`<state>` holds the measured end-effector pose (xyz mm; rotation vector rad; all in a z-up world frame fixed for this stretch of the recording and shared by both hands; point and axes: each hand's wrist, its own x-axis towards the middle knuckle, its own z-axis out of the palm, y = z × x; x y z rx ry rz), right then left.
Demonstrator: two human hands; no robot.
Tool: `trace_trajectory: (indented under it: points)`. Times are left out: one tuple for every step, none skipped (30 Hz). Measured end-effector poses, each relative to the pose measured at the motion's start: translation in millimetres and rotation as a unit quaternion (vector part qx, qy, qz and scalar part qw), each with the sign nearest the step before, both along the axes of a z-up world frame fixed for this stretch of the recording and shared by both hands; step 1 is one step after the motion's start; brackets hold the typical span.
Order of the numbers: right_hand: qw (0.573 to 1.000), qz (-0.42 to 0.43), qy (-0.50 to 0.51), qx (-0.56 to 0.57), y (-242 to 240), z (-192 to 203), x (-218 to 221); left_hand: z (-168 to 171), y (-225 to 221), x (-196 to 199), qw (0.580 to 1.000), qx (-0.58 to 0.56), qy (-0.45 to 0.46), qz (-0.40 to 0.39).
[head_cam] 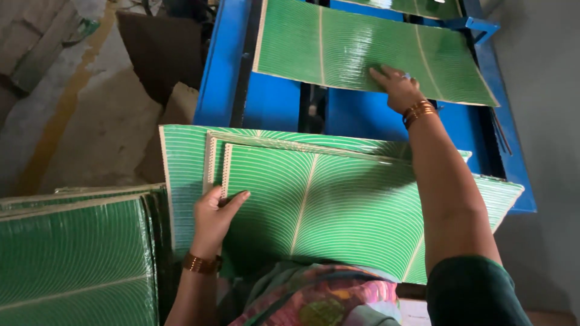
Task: Stacking and aligning large printed paper sheets with a banana-leaf pattern onto a machine or table.
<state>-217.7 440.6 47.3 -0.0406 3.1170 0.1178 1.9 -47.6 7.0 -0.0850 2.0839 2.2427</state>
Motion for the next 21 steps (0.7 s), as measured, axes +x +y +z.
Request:
trace_trajectory:
  points:
    - [0.998,-0.024,-0.052,-0.012,-5.4,0.0,2.9,0.2,0.4,0.4,1.0,0.0,-0.001,0.003]
    - [0.998,-0.029,-0.054,-0.012,-3.7,-3.3,4.1,-3.5,-0.3,0.6,1.0,0.001,-0.003,-0.002]
    - [0.997,-0.014,-0.075,-0.017,-1.8,-5.2,4.4,-6.7,-0.6,0.1,1.0,-0.005,-0.002,0.002]
    - [0.995,0.001,-0.096,-0.022,0.0,-6.9,5.0,-9.8,-1.0,-0.1,1.0,-0.011,-0.001,0.006]
    - [0.995,-0.003,-0.097,-0.023,5.4,-11.3,5.5,-7.3,-0.5,-0.4,1.0,-0.012,-0.002,0.002]
    - [0.992,0.019,-0.118,-0.049,10.7,-15.7,6.2,-4.9,-0.1,-0.6,1.0,-0.009,0.0,0.003]
    - [0.987,0.042,-0.137,-0.076,14.9,-20.4,5.5,-2.3,-0.1,-0.6,1.0,-0.006,0.003,0.004]
    - [0.987,0.041,-0.138,-0.077,13.6,-15.7,13.6,-8.6,-2.1,-1.0,1.0,-0.007,0.002,0.003]
    - [0.981,0.044,-0.166,-0.086,12.1,-10.0,20.9,-14.7,-3.8,-1.2,1.0,-0.012,0.003,0.002]
    - [0.975,0.048,-0.195,-0.094,10.4,-4.1,28.6,-20.8,-5.7,-1.1,1.0,-0.016,0.003,0.002]
    - [0.975,0.049,-0.194,-0.094,14.1,-8.0,31.9,-15.7,-4.4,-1.1,1.0,-0.016,0.004,0.002]
    - [0.977,0.076,-0.179,-0.093,17.5,-12.3,35.7,-11.0,-3.4,-0.7,1.0,-0.015,0.003,0.0]
    - [0.977,0.106,-0.162,-0.092,20.3,-16.7,37.2,-7.5,-2.4,-0.4,1.0,-0.013,0.003,0.0]
    - [0.977,0.109,-0.161,-0.09,15.7,-14.9,39.3,-5.5,0.5,-0.7,1.0,-0.012,0.005,0.003]
    - [0.978,0.105,-0.165,-0.067,10.4,-13.2,42.1,-2.1,2.6,-0.3,1.0,-0.011,0.009,0.006]
    - [0.979,0.102,-0.17,-0.044,5.4,-10.9,45.3,1.8,4.9,0.4,1.0,-0.011,0.013,0.009]
    - [0.979,0.103,-0.168,-0.044,9.3,-13.1,44.6,-3.4,4.1,1.5,1.0,-0.012,0.015,0.011]
    - [0.979,0.095,-0.171,-0.053,13.2,-14.5,44.1,-8.0,3.2,2.7,0.999,-0.022,0.019,0.013]
    - [0.979,0.087,-0.174,-0.063,16.2,-14.8,43.2,-10.8,1.2,2.8,0.999,-0.033,0.023,0.015]
    - [0.979,0.088,-0.172,-0.063,21.0,-13.6,41.5,-18.4,1.5,0.7,0.999,-0.034,0.026,0.016]
    - [0.974,0.113,-0.176,-0.092,24.4,-12.6,37.4,-26.3,1.4,-0.9,0.999,-0.016,0.034,0.014]
